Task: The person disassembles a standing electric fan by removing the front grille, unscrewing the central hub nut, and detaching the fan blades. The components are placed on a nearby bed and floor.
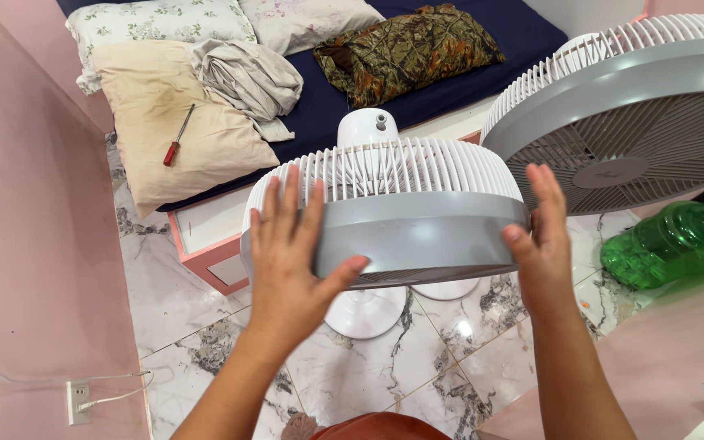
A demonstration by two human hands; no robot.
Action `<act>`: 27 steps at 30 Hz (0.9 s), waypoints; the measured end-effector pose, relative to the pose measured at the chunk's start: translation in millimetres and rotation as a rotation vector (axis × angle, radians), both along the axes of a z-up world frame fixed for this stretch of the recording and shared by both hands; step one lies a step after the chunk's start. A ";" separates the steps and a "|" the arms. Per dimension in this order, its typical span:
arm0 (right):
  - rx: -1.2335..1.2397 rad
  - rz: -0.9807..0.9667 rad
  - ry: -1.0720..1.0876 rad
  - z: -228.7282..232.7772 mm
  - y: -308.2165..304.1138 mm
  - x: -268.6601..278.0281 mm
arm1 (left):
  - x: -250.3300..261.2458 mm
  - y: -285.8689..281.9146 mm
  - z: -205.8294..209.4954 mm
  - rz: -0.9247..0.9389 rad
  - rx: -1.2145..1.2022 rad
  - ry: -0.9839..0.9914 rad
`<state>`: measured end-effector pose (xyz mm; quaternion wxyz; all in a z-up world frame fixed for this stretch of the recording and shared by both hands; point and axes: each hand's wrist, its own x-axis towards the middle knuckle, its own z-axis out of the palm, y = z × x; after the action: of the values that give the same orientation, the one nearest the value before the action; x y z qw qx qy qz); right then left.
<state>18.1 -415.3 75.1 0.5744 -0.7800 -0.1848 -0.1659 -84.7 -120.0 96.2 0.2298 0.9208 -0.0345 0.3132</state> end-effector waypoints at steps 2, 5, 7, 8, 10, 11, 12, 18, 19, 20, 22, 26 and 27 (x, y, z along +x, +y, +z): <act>-0.097 -0.021 -0.003 -6.4 2.3 0.3 | 0.2 11.2 -1.7 0.004 -0.077 0.030; -0.143 -0.024 0.020 -9.6 1.5 1.4 | 1.3 26.1 -9.9 -0.009 -0.253 0.064; -0.150 -0.020 0.042 -9.7 0.3 3.1 | 2.6 34.6 -20.5 0.008 -0.382 0.101; -0.158 -0.021 0.054 -9.1 -0.7 4.2 | 4.7 39.8 -27.2 0.020 -0.429 0.108; -0.172 -0.025 0.073 -8.2 -0.5 5.4 | 11.8 51.1 -42.6 0.044 -0.523 0.119; -0.177 -0.029 0.082 -8.0 0.3 5.4 | 15.1 57.9 -51.2 0.054 -0.631 0.142; -0.183 -0.033 0.091 -7.6 1.1 5.2 | 18.3 65.2 -60.2 0.063 -0.739 0.165; -0.225 -0.077 0.203 -6.0 -0.5 7.0 | 25.5 93.3 -114.6 0.068 -1.320 0.350; -0.228 -0.074 0.214 -6.0 -1.7 7.6 | 25.6 94.5 -121.4 0.027 -1.378 0.371; -0.231 -0.070 0.224 -5.6 -2.7 8.2 | 25.3 95.3 -126.6 0.039 -1.395 0.363; -0.212 -0.060 0.259 -3.4 -4.6 8.4 | 26.0 95.0 -132.7 0.061 -1.430 0.349; -0.127 -0.014 0.310 -2.6 -3.0 5.9 | 26.8 96.3 -126.2 0.101 -1.519 0.419; -0.108 -0.005 0.307 -3.5 -3.2 6.0 | 24.9 93.3 -122.2 0.139 -1.518 0.427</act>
<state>24.1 -418.4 71.5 0.5527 -0.8264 -0.1016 -0.0358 -59.8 -26.7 -26.0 0.7768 0.5525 0.2912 0.0814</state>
